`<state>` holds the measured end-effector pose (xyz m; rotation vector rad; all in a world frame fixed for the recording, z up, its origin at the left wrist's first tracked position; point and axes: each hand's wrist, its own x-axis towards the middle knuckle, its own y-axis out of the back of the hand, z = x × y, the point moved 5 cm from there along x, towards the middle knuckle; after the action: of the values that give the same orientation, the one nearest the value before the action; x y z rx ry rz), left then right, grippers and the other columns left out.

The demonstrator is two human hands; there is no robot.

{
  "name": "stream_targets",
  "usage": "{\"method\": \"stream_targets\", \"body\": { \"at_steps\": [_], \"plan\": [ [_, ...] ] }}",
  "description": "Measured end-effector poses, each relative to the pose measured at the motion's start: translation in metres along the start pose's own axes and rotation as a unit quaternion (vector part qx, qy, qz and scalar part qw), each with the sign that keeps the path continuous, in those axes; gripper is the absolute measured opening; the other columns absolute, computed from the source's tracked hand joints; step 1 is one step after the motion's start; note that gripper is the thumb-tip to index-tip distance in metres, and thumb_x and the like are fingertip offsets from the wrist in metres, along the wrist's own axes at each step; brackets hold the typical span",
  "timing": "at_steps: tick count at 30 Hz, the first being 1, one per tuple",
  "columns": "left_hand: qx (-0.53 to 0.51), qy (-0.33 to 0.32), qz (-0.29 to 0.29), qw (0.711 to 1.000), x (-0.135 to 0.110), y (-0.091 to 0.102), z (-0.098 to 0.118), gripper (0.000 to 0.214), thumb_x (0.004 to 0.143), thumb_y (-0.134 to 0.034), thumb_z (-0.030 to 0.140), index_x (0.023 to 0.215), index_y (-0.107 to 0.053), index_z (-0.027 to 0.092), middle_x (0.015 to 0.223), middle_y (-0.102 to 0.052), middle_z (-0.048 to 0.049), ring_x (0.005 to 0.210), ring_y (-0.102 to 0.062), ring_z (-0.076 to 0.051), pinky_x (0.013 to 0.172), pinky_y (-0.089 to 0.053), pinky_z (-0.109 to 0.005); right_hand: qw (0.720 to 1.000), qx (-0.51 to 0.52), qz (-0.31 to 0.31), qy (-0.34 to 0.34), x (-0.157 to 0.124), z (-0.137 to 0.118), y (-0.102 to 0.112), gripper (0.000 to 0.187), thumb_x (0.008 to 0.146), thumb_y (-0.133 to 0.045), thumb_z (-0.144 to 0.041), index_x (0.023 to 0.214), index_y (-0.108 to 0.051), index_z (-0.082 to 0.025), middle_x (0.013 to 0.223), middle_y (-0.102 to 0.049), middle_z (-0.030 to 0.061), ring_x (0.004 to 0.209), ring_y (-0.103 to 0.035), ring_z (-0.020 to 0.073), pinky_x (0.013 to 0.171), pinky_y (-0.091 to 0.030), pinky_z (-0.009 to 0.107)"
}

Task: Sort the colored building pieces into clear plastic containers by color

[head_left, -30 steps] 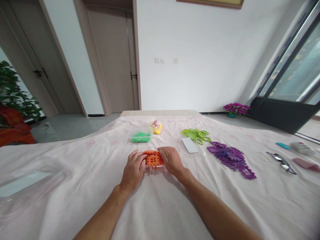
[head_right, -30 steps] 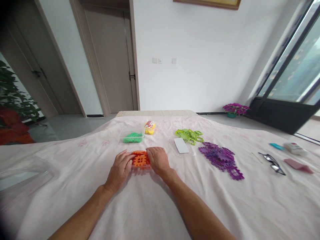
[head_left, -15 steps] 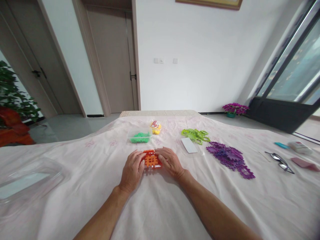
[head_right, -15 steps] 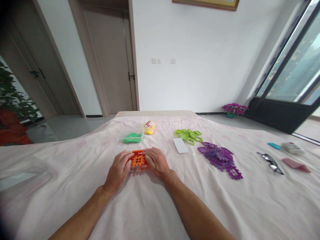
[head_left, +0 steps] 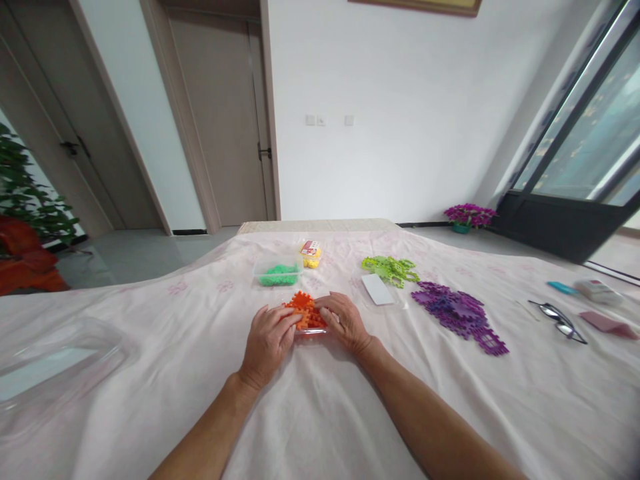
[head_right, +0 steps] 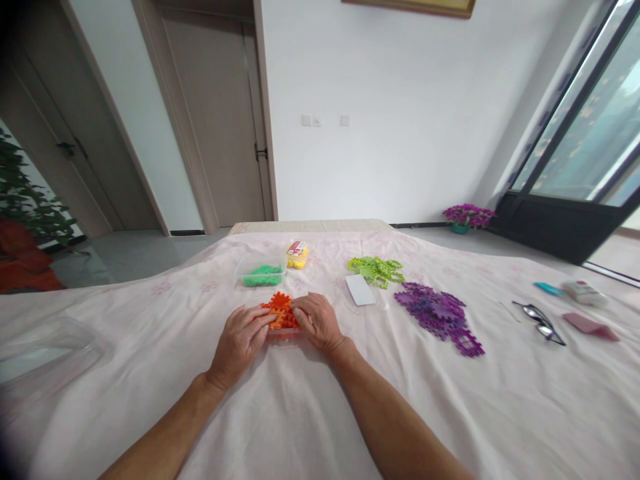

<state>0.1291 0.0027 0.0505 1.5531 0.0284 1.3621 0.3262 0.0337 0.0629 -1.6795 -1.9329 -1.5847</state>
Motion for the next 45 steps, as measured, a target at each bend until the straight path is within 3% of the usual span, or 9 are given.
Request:
{"method": "stream_targets", "body": {
  "at_steps": [4,6,11,18,24,29,35,41,45],
  "plan": [
    [0.033,0.077,0.048,0.995,-0.001,0.003,-0.012,0.023,0.095,-0.054,0.018,0.107,-0.072,0.026,0.119,-0.07,-0.0068,0.116,-0.062,-0.026,0.108,-0.041,-0.053,0.999,-0.019,0.048,0.007,-0.002,-0.001,0.005,0.035,0.103,-0.041,-0.042,0.105,-0.071,-0.024,0.115,-0.072,0.0085,0.108,-0.064,0.0231,0.101,-0.043,0.043],
    [0.035,0.103,0.072,0.991,-0.002,0.005,-0.018,0.023,0.093,-0.054,0.017,0.105,-0.072,0.024,0.12,-0.069,-0.0081,0.113,-0.062,-0.027,0.104,-0.045,-0.051,0.999,-0.021,0.042,0.008,-0.002,-0.001,0.004,0.036,0.103,-0.041,-0.041,0.101,-0.072,-0.024,0.111,-0.073,0.0084,0.104,-0.064,0.0228,0.099,-0.043,0.043],
    [-0.002,0.1,0.108,0.989,-0.003,0.01,-0.02,0.029,0.092,-0.048,0.009,0.104,-0.071,0.023,0.116,-0.066,-0.0081,0.11,-0.062,-0.024,0.099,-0.05,-0.045,1.0,-0.005,0.011,0.014,-0.001,-0.003,0.001,0.037,0.105,-0.038,-0.039,0.096,-0.071,-0.023,0.099,-0.073,0.0064,0.095,-0.066,0.0206,0.099,-0.043,0.042],
    [0.007,0.091,0.039,0.995,-0.002,0.004,-0.01,0.017,0.092,-0.057,0.019,0.097,-0.072,0.023,0.103,-0.066,-0.0066,0.098,-0.063,-0.023,0.09,-0.051,-0.041,1.0,-0.021,-0.004,0.013,-0.001,0.0,-0.005,0.038,0.104,-0.039,-0.045,0.113,-0.069,-0.024,0.114,-0.071,0.0086,0.107,-0.063,0.0234,0.098,-0.043,0.044],
    [0.038,0.065,-0.012,0.997,0.001,0.004,-0.004,0.024,0.096,-0.053,0.025,0.11,-0.073,0.025,0.11,-0.069,-0.0071,0.099,-0.064,-0.024,0.086,-0.05,-0.041,1.0,-0.011,-0.005,0.009,0.001,-0.003,-0.004,0.045,0.104,-0.035,-0.049,0.113,-0.07,-0.023,0.11,-0.073,0.009,0.104,-0.064,0.0236,0.098,-0.044,0.045],
    [-0.004,0.018,-0.009,1.0,0.003,0.009,0.005,0.026,0.098,-0.049,0.023,0.107,-0.073,0.024,0.102,-0.072,-0.0063,0.093,-0.067,-0.02,0.082,-0.052,-0.037,1.0,-0.026,-0.007,0.005,0.006,-0.008,-0.002,0.047,0.104,-0.034,-0.051,0.125,-0.066,-0.023,0.128,-0.068,0.0103,0.119,-0.059,0.0253,0.105,-0.041,0.047],
    [-0.034,-0.022,0.008,0.999,0.003,0.013,0.016,0.024,0.097,-0.049,0.02,0.101,-0.072,0.023,0.097,-0.073,-0.0052,0.087,-0.068,-0.018,0.079,-0.054,-0.031,0.992,-0.081,-0.099,0.014,0.016,-0.013,-0.007,0.049,0.104,-0.038,-0.052,0.137,-0.059,-0.022,0.131,-0.067,0.0112,0.123,-0.058,0.026,0.108,-0.038,0.047],
    [0.015,-0.029,0.034,0.999,0.004,0.016,0.018,0.023,0.094,-0.054,0.021,0.111,-0.07,0.022,0.112,-0.073,-0.0075,0.105,-0.065,-0.024,0.092,-0.05,-0.04,0.988,-0.067,-0.138,0.019,0.02,-0.028,-0.008,0.046,0.102,-0.041,-0.055,0.122,-0.065,-0.021,0.11,-0.073,0.0094,0.1,-0.064,0.0231,0.094,-0.045,0.04],
    [0.046,-0.021,-0.006,0.999,0.005,0.007,0.016,0.028,0.094,-0.058,0.026,0.12,-0.068,0.023,0.124,-0.07,-0.0086,0.115,-0.061,-0.028,0.097,-0.047,-0.045,0.994,-0.035,-0.101,0.023,0.019,-0.027,-0.007,0.045,0.105,-0.036,-0.05,0.127,-0.063,-0.022,0.12,-0.071,0.0097,0.109,-0.063,0.0229,0.098,-0.045,0.04]
  ]
}}
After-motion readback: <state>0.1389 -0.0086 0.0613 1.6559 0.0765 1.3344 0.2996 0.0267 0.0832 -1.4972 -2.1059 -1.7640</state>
